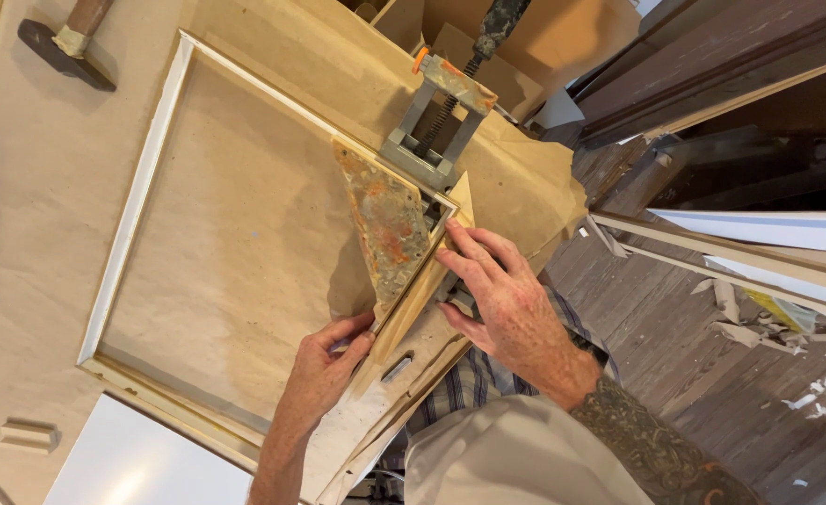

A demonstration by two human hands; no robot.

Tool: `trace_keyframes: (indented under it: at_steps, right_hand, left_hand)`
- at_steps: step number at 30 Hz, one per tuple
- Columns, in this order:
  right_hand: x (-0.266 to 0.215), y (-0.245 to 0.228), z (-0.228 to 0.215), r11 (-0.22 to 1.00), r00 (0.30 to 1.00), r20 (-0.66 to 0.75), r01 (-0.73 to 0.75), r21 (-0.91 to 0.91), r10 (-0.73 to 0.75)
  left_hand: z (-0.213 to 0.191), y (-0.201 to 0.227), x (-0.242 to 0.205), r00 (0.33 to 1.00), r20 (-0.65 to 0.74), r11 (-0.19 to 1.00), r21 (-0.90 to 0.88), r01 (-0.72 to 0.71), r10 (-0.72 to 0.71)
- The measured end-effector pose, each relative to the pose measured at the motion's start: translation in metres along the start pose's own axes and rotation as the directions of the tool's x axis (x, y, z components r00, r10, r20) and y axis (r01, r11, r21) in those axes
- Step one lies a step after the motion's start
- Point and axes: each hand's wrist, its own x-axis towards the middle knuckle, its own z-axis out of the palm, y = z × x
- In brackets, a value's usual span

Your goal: Assembling wooden picture frames by gluing, clamping, and hammering the components together.

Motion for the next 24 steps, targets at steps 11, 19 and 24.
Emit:
trace_keyframes:
  at_steps: [11,19,24]
  right_hand:
    - [0.0,-0.001,-0.001,1.0,1.0,-0.005,0.004,0.001,-0.004]
    - [0.001,-0.002,-0.001,1.0,1.0,-0.004,0.002,0.004,-0.002]
    - [0.001,-0.002,-0.001,1.0,1.0,0.006,0.001,-0.012,-0.001]
  left_hand:
    - [-0.001,0.003,0.003,0.999,0.045,0.997,0.082,-0.016,0.012]
    - [0.001,0.004,0.001,1.0,0.025,0.998,0.055,-0.007,0.006]
    - [0.003,0.007,0.0,1.0,0.026,0.998,0.064,0.004,-0.006]
